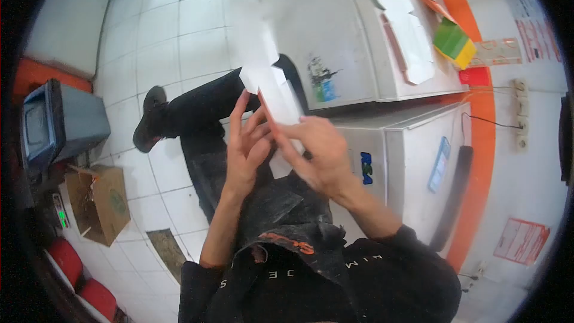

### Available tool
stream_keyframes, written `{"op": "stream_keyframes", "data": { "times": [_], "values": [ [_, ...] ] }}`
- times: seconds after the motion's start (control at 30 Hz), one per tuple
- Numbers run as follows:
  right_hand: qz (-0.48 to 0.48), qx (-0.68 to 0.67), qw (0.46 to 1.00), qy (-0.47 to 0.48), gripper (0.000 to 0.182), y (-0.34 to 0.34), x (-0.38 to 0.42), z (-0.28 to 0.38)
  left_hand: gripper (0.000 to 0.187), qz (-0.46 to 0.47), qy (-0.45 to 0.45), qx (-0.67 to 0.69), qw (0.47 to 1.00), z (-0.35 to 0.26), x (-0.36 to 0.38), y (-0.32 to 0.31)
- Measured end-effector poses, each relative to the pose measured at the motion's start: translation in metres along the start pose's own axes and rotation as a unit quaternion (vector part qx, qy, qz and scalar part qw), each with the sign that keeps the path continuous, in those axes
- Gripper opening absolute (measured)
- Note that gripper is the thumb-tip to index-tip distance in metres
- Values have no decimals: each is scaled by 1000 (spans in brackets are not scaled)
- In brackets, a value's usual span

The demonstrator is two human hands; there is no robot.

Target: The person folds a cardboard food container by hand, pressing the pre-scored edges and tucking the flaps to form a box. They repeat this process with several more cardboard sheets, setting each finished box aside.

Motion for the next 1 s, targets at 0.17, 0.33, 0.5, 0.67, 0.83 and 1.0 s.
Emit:
{"op": "stream_keyframes", "data": {
  "times": [0.17, 0.33, 0.5, 0.67, 0.83, 1.0],
  "values": [
    [82, -60, 989, -107, 20, -39, 23, -24, 69, -111, 103, -44, 988, 20, 9, 49],
    [-21, -23, 977, -209, 42, -16, 26, -91, 69, -150, 84, -42, 984, 21, 14, 72],
    [84, -253, 881, -391, 52, -44, 50, -117, 70, -136, 103, -51, 984, 27, 10, 72],
    [142, 37, 977, -156, 53, -67, 53, -83, 70, -80, 105, -77, 988, 36, 0, 52],
    [203, 11, 956, -212, 51, -77, 59, -84, 70, -82, 97, -82, 989, 46, -4, 50],
    [51, 18, 956, -290, 59, -39, 65, -106, 50, -177, 190, -112, 959, 40, 2, 69]
  ]
}}
Point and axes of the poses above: each hand's wrist, its own x-axis away from the middle knuckle, its own y-axis out of the back of the hand, z = x × y, the point moved 7 cm from there along -x, towards the middle knuckle, and after that the axes turned 1 degree about z, right-handed, at the moved point
